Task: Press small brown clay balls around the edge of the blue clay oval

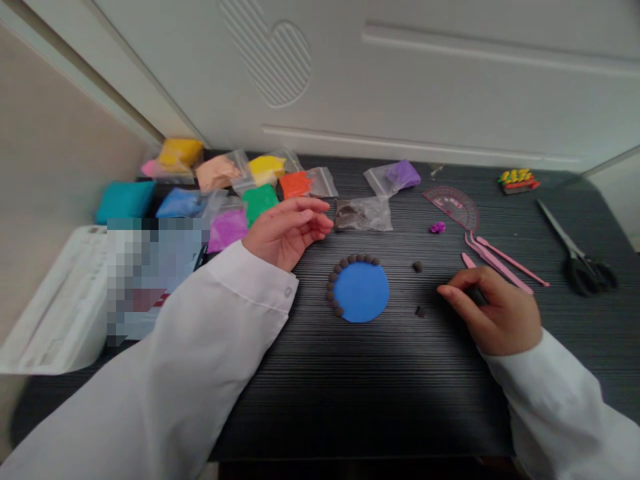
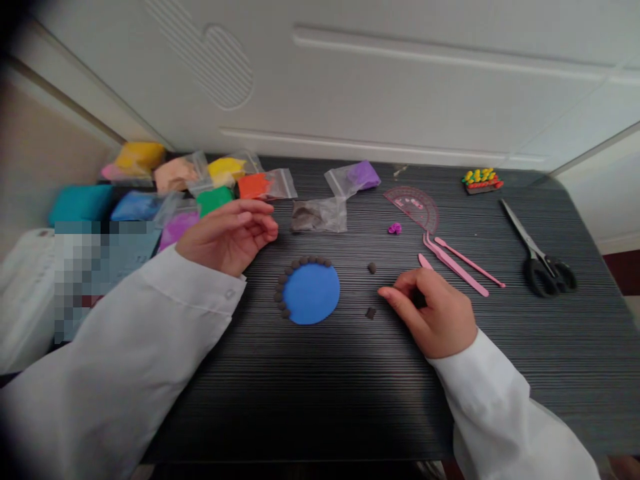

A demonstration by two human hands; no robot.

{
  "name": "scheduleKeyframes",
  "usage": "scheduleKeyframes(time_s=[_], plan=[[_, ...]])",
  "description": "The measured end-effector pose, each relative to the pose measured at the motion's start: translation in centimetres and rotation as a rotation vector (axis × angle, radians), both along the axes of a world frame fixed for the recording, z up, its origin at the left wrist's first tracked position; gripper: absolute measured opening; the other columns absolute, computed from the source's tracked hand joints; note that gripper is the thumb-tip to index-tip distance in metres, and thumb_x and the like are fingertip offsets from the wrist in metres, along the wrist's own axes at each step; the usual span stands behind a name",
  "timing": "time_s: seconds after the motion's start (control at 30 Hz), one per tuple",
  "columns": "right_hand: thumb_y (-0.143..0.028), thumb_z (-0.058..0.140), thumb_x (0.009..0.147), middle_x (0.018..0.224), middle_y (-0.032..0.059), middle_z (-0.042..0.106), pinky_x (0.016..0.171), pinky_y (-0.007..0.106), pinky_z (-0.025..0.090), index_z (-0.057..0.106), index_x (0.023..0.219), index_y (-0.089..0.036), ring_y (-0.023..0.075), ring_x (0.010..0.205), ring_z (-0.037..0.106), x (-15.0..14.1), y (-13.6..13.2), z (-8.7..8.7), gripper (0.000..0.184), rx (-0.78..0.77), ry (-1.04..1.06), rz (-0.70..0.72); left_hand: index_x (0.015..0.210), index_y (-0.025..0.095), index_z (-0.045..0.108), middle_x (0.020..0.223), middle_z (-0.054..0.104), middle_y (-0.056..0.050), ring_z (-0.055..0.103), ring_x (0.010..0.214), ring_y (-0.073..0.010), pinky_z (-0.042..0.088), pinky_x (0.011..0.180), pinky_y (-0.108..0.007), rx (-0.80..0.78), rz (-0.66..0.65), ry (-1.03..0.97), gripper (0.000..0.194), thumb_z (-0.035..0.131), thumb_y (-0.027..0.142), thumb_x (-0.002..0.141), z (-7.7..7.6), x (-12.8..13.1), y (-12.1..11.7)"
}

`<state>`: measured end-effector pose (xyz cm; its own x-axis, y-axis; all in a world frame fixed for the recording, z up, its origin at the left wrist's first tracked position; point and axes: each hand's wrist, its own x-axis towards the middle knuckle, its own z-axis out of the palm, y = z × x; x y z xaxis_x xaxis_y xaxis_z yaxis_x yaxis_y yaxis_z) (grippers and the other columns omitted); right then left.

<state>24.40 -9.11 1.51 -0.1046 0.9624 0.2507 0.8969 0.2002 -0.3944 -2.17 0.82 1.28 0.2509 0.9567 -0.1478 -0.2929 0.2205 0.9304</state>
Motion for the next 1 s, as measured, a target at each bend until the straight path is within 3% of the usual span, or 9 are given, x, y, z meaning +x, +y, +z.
scheduleKeyframes(time_s=[0.1, 0.23, 0.33, 0.47, 0.57, 0.67, 0.8, 0.9, 1.0], plan=[[-0.034, 0.057, 0.07, 0.071, -0.0002, 0.062, 0.054, 0.026, 0.044, 0.056, 0.078, -0.022, 0.0139, 0.062, 0.058, 0.0, 0.0, -0.3, 0.015, 0.03, 0.063, -0.081, 0.081, 0.016, 0.059, 0.067, 0.062, -0.001, 0.058, 0.065, -0.0111, 0.045, 0.065, -0.027, -0.001, -0.039, -0.018, 0.018, 0.05, 0.023, 0.067, -0.2, -0.4, 0.3], [-0.027, 0.047, 0.078, 0.083, 0.0004, 0.065, 0.066, 0.027, 0.046, 0.057, 0.092, -0.023, 0.0143, 0.075, 0.061, 0.1, -0.1, -0.4, 0.018, -0.009, 0.114, -0.016, 0.081, 0.015, 0.059, 0.067, 0.062, -0.002, 0.058, 0.065, -0.011, 0.046, 0.064, -0.026, -0.022, -0.054, -0.06, 0.018, 0.051, 0.022, 0.067, -0.2, -0.6, 0.4], [-0.026, 0.043, 0.08, 0.067, -0.002, 0.063, 0.056, 0.024, 0.045, 0.057, 0.081, -0.023, 0.0112, 0.06, 0.059, 0.3, -0.1, -0.1, 0.014, -0.07, 0.104, 0.026, 0.079, 0.015, 0.06, 0.064, 0.062, -0.001, 0.057, 0.064, -0.0102, 0.045, 0.063, -0.024, -0.048, -0.027, -0.099, 0.016, 0.051, 0.02, 0.066, 0.0, -0.3, 0.2], [-0.033, 0.054, 0.072, 0.054, -0.0034, 0.056, 0.044, 0.023, 0.04, 0.051, 0.063, -0.022, 0.0096, 0.046, 0.052, 0.5, 0.0, 0.2, 0.015, -0.044, 0.009, 0.104, 0.077, 0.015, 0.059, 0.063, 0.062, -0.001, 0.057, 0.063, -0.0103, 0.045, 0.062, -0.024, -0.062, -0.001, -0.111, 0.016, 0.05, 0.019, 0.066, 0.2, 0.0, 0.0], [-0.033, 0.058, 0.07, 0.064, -0.0008, 0.06, 0.049, 0.023, 0.043, 0.055, 0.073, -0.021, 0.0113, 0.054, 0.055, 0.4, 0.2, 0.0, 0.013, -0.033, 0.009, 0.082, 0.078, 0.015, 0.059, 0.064, 0.062, -0.002, 0.057, 0.064, -0.0108, 0.045, 0.062, -0.024, -0.058, -0.015, -0.115, 0.016, 0.05, 0.02, 0.066, 0.1, -0.2, 0.1], [-0.023, 0.05, 0.076, 0.086, 0.0029, 0.062, 0.069, 0.028, 0.047, 0.055, 0.094, -0.021, 0.0145, 0.076, 0.058, 0.5, 0.3, -0.5, 0.019, -0.02, 0.035, 0.117, 0.081, 0.014, 0.059, 0.066, 0.063, -0.002, 0.058, 0.065, -0.0107, 0.045, 0.064, -0.024, -0.057, -0.06, -0.14, 0.017, 0.051, 0.019, 0.066, -0.2, -0.5, 0.3], [-0.016, 0.04, 0.08, 0.091, 0.0035, 0.061, 0.074, 0.028, 0.046, 0.046, 0.112, -0.02, 0.0121, 0.077, 0.058, 0.7, 0.3, -1.1, 0.033, -0.044, 0.115, 0.111, 0.082, 0.013, 0.06, 0.067, 0.063, -0.003, 0.057, 0.066, -0.0107, 0.044, 0.064, -0.023, -0.056, -0.08, -0.18, 0.018, 0.051, 0.019, 0.067, -0.4, -0.7, 0.4], [-0.017, 0.042, 0.08, 0.095, 0.0042, 0.06, 0.074, 0.026, 0.046, 0.043, 0.114, -0.019, 0.0123, 0.081, 0.058, 0.7, 0.1, -1.1, 0.034, -0.048, 0.127, 0.109, 0.082, 0.012, 0.06, 0.067, 0.063, -0.003, 0.057, 0.066, -0.0115, 0.044, 0.064, -0.024, -0.056, -0.085, -0.19, 0.018, 0.052, 0.019, 0.066, -0.3, -0.7, 0.4], [-0.026, 0.052, 0.076, 0.088, 0.0021, 0.062, 0.066, 0.023, 0.047, 0.052, 0.1, -0.021, 0.013, 0.077, 0.059, 0.6, 0.0, -0.7, 0.024, -0.024, 0.052, 0.068, 0.082, 0.012, 0.059, 0.067, 0.063, -0.003, 0.057, 0.066, -0.0119, 0.044, 0.064, -0.024, -0.053, -0.094, -0.194, 0.019, 0.051, 0.019, 0.067, -0.3, -0.7, 0.3]])
